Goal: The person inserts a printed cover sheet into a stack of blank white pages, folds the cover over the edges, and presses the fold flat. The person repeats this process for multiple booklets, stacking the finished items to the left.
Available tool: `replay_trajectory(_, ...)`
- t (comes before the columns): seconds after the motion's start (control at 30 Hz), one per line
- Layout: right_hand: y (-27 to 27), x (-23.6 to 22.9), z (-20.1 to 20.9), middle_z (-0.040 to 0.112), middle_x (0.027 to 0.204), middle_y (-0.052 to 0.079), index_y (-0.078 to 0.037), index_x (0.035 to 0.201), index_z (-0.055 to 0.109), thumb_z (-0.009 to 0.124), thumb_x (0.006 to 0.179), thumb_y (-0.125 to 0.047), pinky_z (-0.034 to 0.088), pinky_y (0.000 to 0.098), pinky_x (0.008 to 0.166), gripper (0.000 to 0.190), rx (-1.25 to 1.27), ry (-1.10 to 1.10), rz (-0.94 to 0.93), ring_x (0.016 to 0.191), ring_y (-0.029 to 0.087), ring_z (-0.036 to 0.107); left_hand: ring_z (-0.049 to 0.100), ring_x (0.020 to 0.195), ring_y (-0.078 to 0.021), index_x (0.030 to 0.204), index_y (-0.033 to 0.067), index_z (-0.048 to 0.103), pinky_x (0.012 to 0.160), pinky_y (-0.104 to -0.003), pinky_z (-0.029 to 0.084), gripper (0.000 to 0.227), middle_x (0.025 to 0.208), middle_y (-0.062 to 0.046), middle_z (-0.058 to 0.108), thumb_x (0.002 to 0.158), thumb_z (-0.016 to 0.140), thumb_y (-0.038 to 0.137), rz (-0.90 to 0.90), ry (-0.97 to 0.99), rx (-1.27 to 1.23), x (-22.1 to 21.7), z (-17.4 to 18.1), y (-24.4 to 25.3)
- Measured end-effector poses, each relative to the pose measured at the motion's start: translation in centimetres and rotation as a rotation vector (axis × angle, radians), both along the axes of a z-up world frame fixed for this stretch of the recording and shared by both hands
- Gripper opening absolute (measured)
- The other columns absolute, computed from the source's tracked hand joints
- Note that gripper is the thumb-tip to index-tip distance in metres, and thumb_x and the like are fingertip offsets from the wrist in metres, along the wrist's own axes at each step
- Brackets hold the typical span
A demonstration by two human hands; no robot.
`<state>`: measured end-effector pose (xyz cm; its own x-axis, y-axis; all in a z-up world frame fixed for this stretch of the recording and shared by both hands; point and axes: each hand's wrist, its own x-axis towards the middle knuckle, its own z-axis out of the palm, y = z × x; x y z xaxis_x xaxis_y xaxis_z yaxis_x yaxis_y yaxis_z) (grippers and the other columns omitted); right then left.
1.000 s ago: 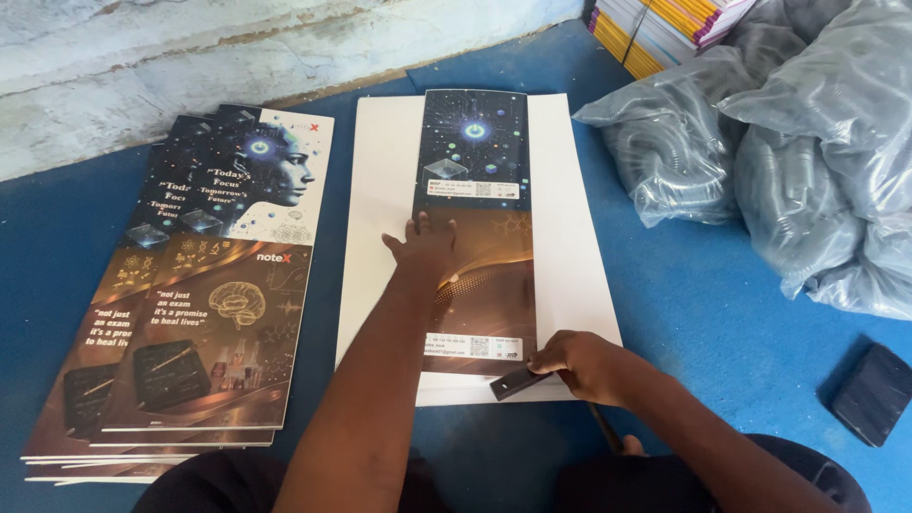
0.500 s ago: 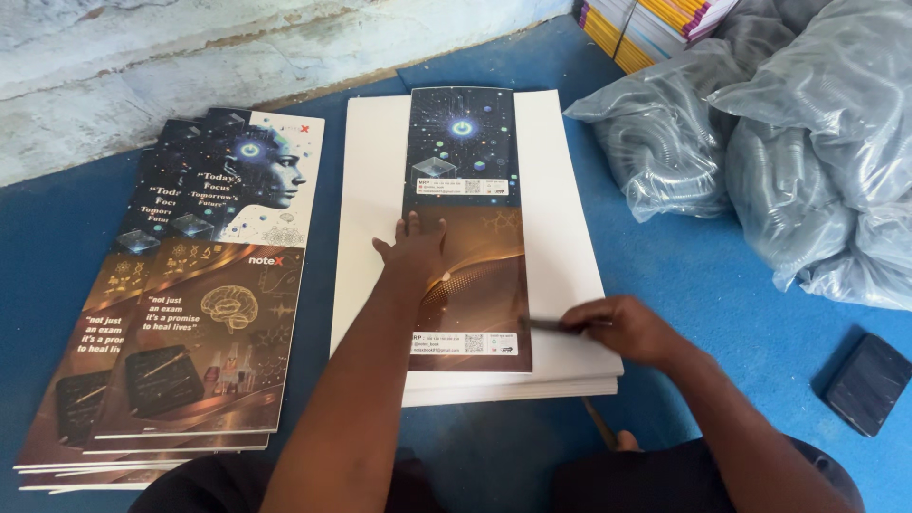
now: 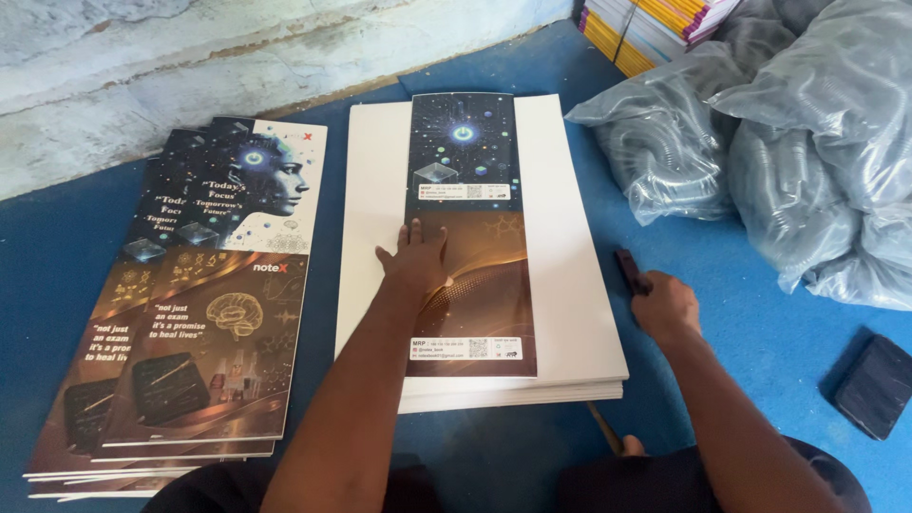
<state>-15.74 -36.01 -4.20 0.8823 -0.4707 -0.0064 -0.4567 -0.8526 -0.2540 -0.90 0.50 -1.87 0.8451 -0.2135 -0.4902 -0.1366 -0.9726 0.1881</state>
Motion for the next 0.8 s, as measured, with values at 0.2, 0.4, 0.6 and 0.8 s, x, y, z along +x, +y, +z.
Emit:
replay_trajectory(0.2, 3.6, 0.3, 2.0, 0.073, 0.114, 0.02, -0.006, 0.122, 0.075, 0.073, 0.081, -0.013, 0.056, 0.042, 0.094, 0.041, 0.081, -0.131, 0.053, 0.102, 0.035, 0.071, 0.006, 0.158, -0.0339, 0.161, 0.0343, 0.025, 0.118, -0.074, 0.012, 0.098, 0.172, -0.01, 0.003, 0.082, 0.083, 0.041, -0.017, -0.081, -0.029, -0.5, -0.2, 0.0)
replay_trajectory(0.4, 10.0, 1.3, 3.9, 0.077, 0.104, 0.016, -0.008, 0.143, 0.055, 0.067, 0.095, -0.021, 0.062, 0.0379, 0.083, 0.051, 0.685, 0.215, -0.02, 0.085, 0.023, 0.075, 0.056, 0.132, -0.0354, 0.12, 0.0094, 0.071, 0.105, -0.056, 0.048, 0.035, 0.148, -0.018, 0.05, 0.086, 0.074, 0.018, 0.014, -0.374, -0.091, -1.9, -2.2, -0.9)
replay_trajectory(0.6, 12.2, 1.5, 3.2, 0.074, 0.11, 0.019, 0.007, 0.144, 0.047, 0.066, 0.09, -0.013, 0.065, 0.0319, 0.082, 0.06, 1.161, 0.111, 0.038, 0.092, 0.023, 0.076, 0.06, 0.122, -0.0371, 0.109, 0.01, 0.072, 0.108, -0.051, 0.05, 0.025, 0.123, -0.02, 0.06, 0.084, 0.073, 0.012, -0.044, -0.574, -0.259, -3.8, -4.4, -2.8)
replay_trajectory(0.8, 13.0, 1.2, 3.4, 0.063, 0.1, 0.014, 0.004, 0.148, 0.048, 0.067, 0.093, -0.014, 0.058, 0.0355, 0.083, 0.061, 1.21, 0.151, -0.031, 0.087, 0.019, 0.061, 0.056, 0.124, -0.0393, 0.124, 0.0059, 0.061, 0.096, -0.064, 0.046, 0.055, 0.133, -0.022, 0.055, 0.086, 0.072, 0.043, 0.253, -0.282, -0.492, -4.9, -1.1, -5.5)
